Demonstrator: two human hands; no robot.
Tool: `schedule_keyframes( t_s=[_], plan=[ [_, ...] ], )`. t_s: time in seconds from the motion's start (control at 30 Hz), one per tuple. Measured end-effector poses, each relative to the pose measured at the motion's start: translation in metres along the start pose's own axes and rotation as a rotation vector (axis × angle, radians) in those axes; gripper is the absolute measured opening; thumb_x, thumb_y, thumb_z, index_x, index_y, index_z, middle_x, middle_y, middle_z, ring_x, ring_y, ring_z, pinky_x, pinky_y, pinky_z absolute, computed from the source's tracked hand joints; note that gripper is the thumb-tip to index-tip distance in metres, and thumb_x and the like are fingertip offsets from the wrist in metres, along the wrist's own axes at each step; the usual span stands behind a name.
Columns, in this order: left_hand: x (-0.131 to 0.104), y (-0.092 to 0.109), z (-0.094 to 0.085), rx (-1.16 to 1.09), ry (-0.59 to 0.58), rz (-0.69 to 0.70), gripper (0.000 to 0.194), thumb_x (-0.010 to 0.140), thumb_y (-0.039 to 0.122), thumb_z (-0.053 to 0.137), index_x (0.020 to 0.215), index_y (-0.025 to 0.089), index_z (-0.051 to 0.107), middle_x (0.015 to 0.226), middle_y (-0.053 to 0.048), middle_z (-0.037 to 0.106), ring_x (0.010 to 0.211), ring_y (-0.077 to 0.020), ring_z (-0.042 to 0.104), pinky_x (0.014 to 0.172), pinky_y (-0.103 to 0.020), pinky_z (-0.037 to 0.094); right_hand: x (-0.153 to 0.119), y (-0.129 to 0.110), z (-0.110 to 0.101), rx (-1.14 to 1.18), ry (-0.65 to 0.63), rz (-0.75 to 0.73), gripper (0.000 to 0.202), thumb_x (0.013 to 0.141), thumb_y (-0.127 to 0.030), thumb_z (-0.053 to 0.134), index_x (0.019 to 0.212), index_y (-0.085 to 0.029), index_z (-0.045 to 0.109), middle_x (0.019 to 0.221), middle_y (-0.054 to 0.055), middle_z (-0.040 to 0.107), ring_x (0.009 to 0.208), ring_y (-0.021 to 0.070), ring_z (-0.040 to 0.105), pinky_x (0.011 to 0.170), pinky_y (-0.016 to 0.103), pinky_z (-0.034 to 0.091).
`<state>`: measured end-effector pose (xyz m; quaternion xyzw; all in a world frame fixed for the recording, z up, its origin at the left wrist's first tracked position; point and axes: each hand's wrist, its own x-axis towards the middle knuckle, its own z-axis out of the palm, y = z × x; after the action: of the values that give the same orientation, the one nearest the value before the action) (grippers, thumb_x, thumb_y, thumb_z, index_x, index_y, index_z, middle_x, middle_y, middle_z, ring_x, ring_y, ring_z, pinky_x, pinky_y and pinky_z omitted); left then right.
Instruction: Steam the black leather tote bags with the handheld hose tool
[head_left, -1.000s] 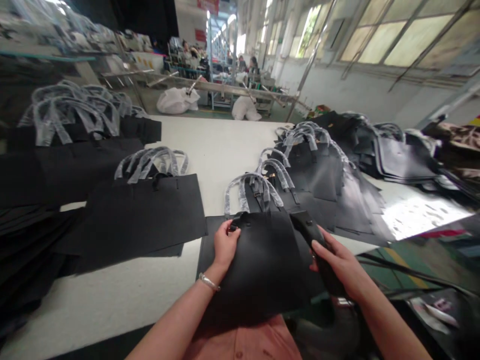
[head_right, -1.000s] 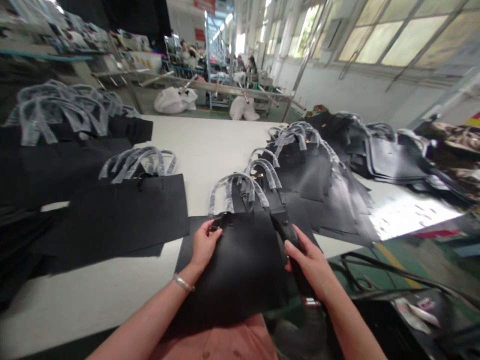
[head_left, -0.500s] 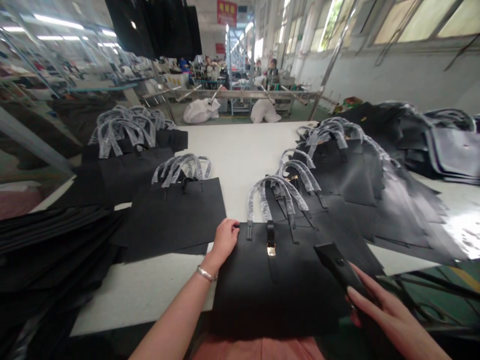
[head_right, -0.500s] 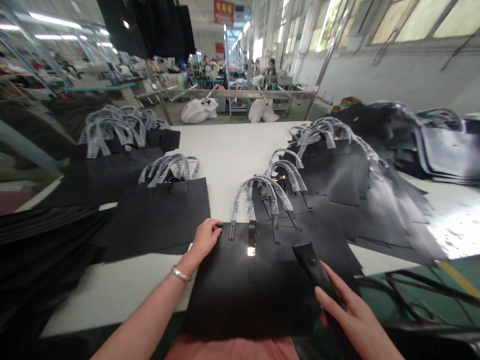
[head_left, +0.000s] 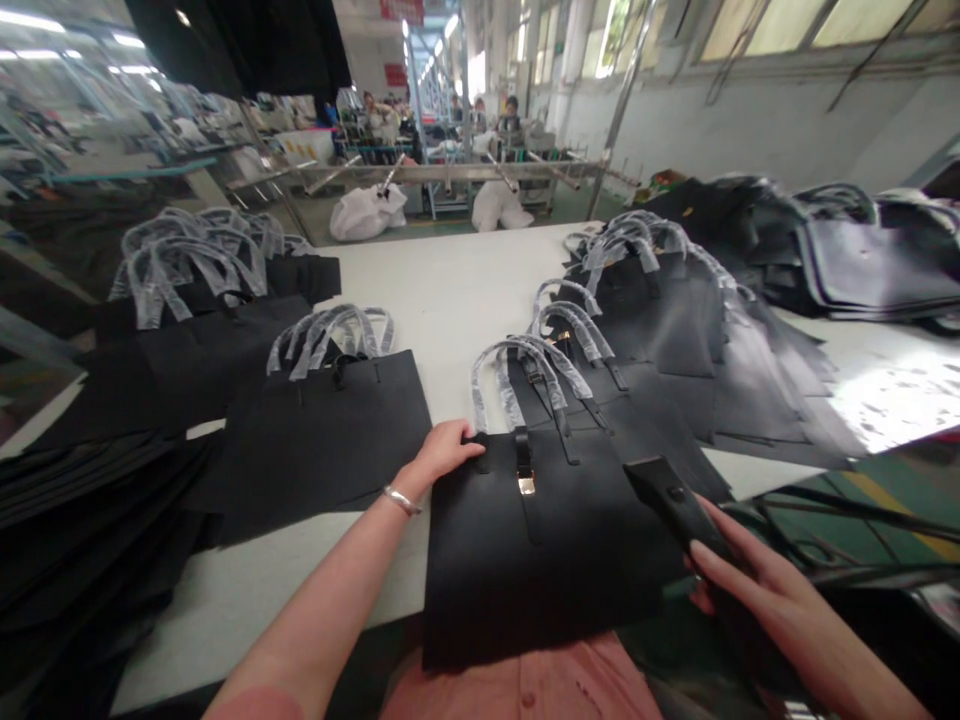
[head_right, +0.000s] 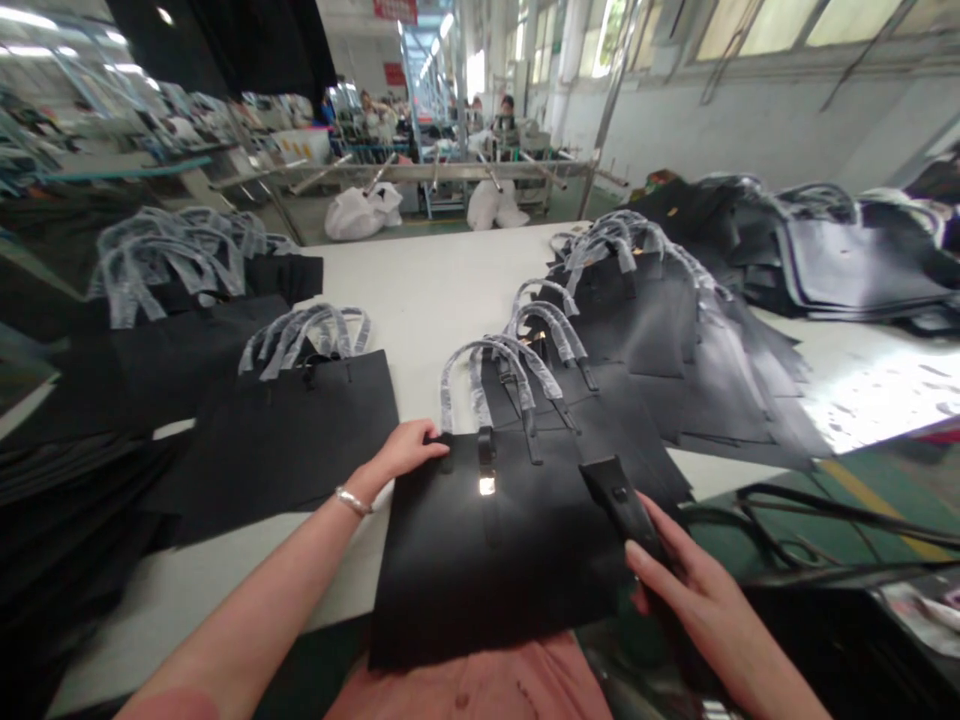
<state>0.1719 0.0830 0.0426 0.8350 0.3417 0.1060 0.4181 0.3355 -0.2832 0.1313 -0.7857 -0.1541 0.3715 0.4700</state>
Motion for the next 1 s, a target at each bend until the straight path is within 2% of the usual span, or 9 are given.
schedule_keyframes(
  t_s=[0.13,0.2,0.33,0.43,0.53,0.6,0.73,0.9,1.0],
  plan=[
    [-0.011,0.010,0.005,-0.172,-0.063,-0.078,0.035,0.067,0.035,0.068,0.065,0.020,0.036,0.057,0.007,0.039,0.053,-0.0112,0.039,0.052,-0.023,0.028,-0.005,0.003,0.001,0.027,-0.014,0.038,0.087,0.077,-0.060,0.065,0.149,-0.025,0.030,0.059,-0.003,0.062,0.055,0.0183,0.057,0.048,0.024,0.043],
    [-0.021,0.019,0.010,-0.350,-0.083,-0.116,0.040,0.066,0.040,0.068,0.068,0.021,0.033,0.059,0.007,0.039,0.051,-0.0095,0.039,0.050,-0.021,0.030,-0.008,-0.004,0.008,0.007,-0.060,0.024,0.086,0.078,-0.060,0.064,0.149,-0.025,0.031,0.063,-0.002,0.062,0.061,0.0189,0.059,0.053,0.026,0.046],
    [-0.040,0.038,0.019,-0.745,-0.035,-0.148,0.048,0.059,0.041,0.077,0.072,0.020,0.035,0.062,0.007,0.042,0.053,-0.0079,0.041,0.050,-0.019,0.032,-0.006,-0.023,0.033,-0.077,-0.268,-0.066,0.083,0.081,-0.056,0.061,0.150,-0.022,0.030,0.064,-0.003,0.058,0.061,0.0176,0.055,0.057,0.028,0.044],
    [-0.050,0.049,0.024,-0.775,0.022,-0.108,0.047,0.061,0.042,0.077,0.074,0.020,0.038,0.064,0.007,0.045,0.055,-0.0077,0.042,0.050,-0.018,0.033,0.001,-0.035,0.051,-0.069,-0.450,-0.094,0.076,0.084,-0.051,0.060,0.150,-0.024,0.032,0.072,-0.002,0.058,0.059,0.0148,0.053,0.056,0.027,0.042],
    [-0.058,0.055,0.027,-0.786,0.031,-0.087,0.045,0.065,0.044,0.075,0.076,0.020,0.039,0.068,0.006,0.049,0.054,-0.0076,0.042,0.050,-0.018,0.032,0.011,-0.046,0.064,-0.013,-0.561,-0.059,0.073,0.084,-0.049,0.062,0.149,-0.026,0.034,0.076,-0.002,0.057,0.055,0.0120,0.053,0.052,0.024,0.039],
    [-0.061,0.057,0.030,-0.786,0.040,-0.082,0.042,0.068,0.044,0.073,0.076,0.020,0.039,0.069,0.005,0.050,0.055,-0.0075,0.042,0.051,-0.018,0.032,0.018,-0.054,0.070,0.039,-0.576,-0.045,0.071,0.084,-0.047,0.063,0.147,-0.026,0.036,0.076,-0.003,0.057,0.053,0.0111,0.054,0.052,0.024,0.039],
    [-0.064,0.055,0.036,-0.825,0.090,-0.090,0.041,0.068,0.042,0.073,0.075,0.020,0.040,0.070,0.005,0.051,0.058,-0.0088,0.045,0.053,-0.018,0.033,0.024,-0.062,0.073,0.075,-0.515,-0.029,0.071,0.084,-0.046,0.063,0.147,-0.026,0.036,0.076,-0.003,0.057,0.052,0.0104,0.056,0.051,0.023,0.041],
    [-0.067,0.054,0.039,-0.929,0.078,-0.123,0.044,0.067,0.043,0.075,0.076,0.020,0.038,0.071,0.005,0.052,0.058,-0.0090,0.046,0.052,-0.018,0.033,0.023,-0.062,0.070,0.104,-0.606,0.032,0.065,0.087,-0.045,0.061,0.145,-0.028,0.038,0.080,-0.002,0.059,0.052,0.0092,0.059,0.051,0.021,0.043],
    [-0.069,0.056,0.040,-0.923,0.117,-0.110,0.045,0.067,0.043,0.076,0.075,0.020,0.038,0.068,0.005,0.050,0.058,-0.0088,0.046,0.052,-0.018,0.034,0.023,-0.064,0.071,0.135,-0.537,0.009,0.064,0.087,-0.044,0.061,0.145,-0.026,0.038,0.076,-0.004,0.057,0.050,0.0084,0.057,0.050,0.020,0.044]
  ],
)
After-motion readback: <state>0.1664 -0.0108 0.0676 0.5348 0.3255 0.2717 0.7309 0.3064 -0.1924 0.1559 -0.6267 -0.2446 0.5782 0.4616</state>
